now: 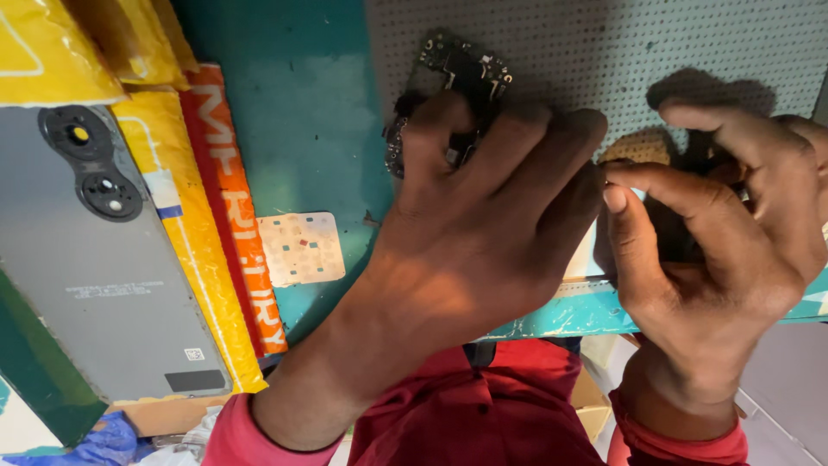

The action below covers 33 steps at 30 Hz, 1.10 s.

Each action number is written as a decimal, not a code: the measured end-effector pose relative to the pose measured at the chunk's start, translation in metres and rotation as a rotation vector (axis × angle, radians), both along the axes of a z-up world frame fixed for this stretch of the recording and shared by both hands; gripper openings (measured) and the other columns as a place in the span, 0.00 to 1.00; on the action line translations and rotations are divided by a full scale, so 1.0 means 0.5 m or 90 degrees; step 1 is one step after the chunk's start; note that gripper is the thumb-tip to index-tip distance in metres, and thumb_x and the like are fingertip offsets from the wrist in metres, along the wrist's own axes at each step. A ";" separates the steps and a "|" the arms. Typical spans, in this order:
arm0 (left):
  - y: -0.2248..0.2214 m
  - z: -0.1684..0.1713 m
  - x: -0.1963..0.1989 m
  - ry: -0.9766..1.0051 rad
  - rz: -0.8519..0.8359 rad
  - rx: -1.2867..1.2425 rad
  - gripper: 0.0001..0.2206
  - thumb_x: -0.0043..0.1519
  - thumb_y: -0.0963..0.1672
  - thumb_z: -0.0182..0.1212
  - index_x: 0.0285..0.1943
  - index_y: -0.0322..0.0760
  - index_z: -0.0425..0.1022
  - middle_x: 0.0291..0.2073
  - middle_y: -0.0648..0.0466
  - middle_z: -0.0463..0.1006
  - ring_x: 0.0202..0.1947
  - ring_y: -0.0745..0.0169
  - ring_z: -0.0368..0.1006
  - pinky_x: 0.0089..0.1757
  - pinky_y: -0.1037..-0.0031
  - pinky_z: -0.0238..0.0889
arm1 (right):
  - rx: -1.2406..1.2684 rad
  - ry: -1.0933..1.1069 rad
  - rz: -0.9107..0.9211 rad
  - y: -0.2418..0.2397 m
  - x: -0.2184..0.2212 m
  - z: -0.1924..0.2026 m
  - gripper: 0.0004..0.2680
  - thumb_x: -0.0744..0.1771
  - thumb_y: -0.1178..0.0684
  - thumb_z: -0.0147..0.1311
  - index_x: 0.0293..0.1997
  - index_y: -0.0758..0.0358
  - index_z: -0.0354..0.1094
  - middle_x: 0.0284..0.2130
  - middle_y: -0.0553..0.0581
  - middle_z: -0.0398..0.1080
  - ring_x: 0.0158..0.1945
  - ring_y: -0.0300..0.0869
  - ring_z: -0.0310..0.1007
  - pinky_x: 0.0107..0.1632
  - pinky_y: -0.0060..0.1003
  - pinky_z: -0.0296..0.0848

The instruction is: The person applies adhesive to a smartphone chassis and then carefully places and secures a small metal bracket onto the motherboard. The person then reattaches the motherboard to the chassis and inspects the assembly.

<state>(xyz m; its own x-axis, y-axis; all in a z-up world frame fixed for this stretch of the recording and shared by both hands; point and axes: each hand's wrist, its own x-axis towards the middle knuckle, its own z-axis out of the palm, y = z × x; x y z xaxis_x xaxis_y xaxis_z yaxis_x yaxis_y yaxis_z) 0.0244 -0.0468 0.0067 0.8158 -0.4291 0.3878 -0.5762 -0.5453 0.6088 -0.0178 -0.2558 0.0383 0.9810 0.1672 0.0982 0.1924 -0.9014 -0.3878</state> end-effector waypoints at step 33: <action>0.023 0.014 -0.001 0.061 0.000 -0.035 0.08 0.64 0.41 0.59 0.50 0.33 0.76 0.58 0.56 0.70 0.60 0.63 0.64 0.60 0.57 0.49 | -0.027 -0.086 0.076 0.002 -0.009 -0.006 0.08 0.70 0.52 0.62 0.49 0.63 0.83 0.53 0.62 0.70 0.50 0.48 0.64 0.49 0.39 0.62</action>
